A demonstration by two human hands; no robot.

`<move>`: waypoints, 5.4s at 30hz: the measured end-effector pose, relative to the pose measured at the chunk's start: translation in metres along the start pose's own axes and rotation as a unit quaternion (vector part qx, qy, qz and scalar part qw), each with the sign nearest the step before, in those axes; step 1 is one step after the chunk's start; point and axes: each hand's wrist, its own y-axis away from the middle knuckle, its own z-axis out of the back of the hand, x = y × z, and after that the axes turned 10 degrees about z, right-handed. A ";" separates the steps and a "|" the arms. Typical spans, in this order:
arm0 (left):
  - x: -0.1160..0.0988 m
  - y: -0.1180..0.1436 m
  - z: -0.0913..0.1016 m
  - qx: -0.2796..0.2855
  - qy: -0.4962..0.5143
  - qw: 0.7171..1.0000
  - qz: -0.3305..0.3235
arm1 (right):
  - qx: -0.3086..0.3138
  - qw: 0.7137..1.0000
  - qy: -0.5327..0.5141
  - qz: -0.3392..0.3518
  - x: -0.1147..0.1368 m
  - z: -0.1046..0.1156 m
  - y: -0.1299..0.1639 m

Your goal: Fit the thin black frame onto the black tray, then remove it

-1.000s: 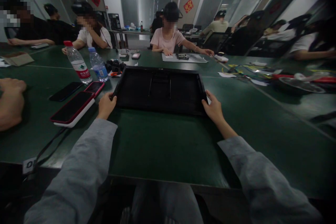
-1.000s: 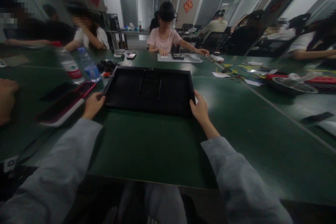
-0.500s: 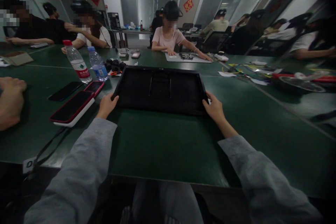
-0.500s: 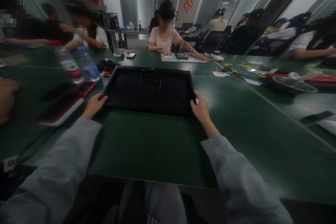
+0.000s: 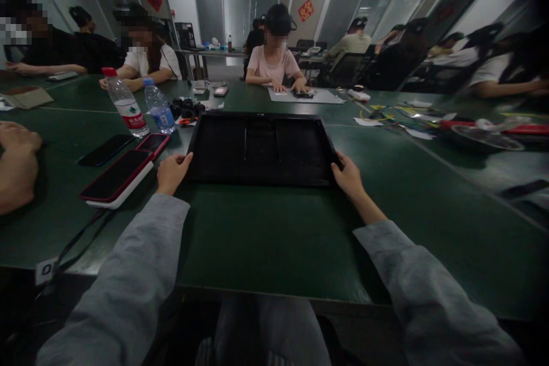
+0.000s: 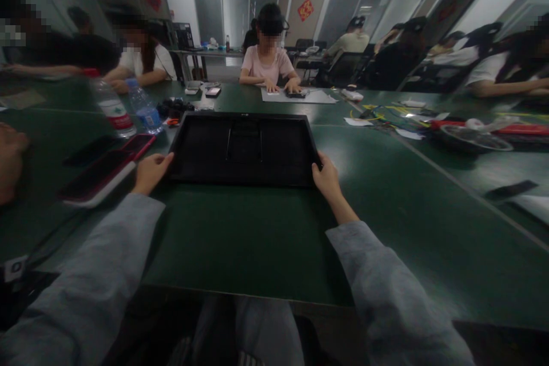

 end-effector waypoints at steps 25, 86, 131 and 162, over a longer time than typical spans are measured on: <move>-0.007 0.006 -0.004 0.013 -0.028 0.999 -0.032 | 0.022 0.998 0.064 0.012 0.001 0.005 0.002; -0.074 0.048 -0.021 -0.031 -0.143 0.973 -0.179 | 0.237 0.923 0.279 0.120 0.127 -0.072 0.016; -0.090 0.022 -0.050 0.001 -0.123 0.971 -0.205 | 0.135 0.948 0.238 0.161 0.132 -0.104 -0.036; -0.091 0.021 -0.049 -0.045 -0.070 0.977 -0.199 | 0.176 0.947 0.222 0.149 0.111 -0.116 -0.040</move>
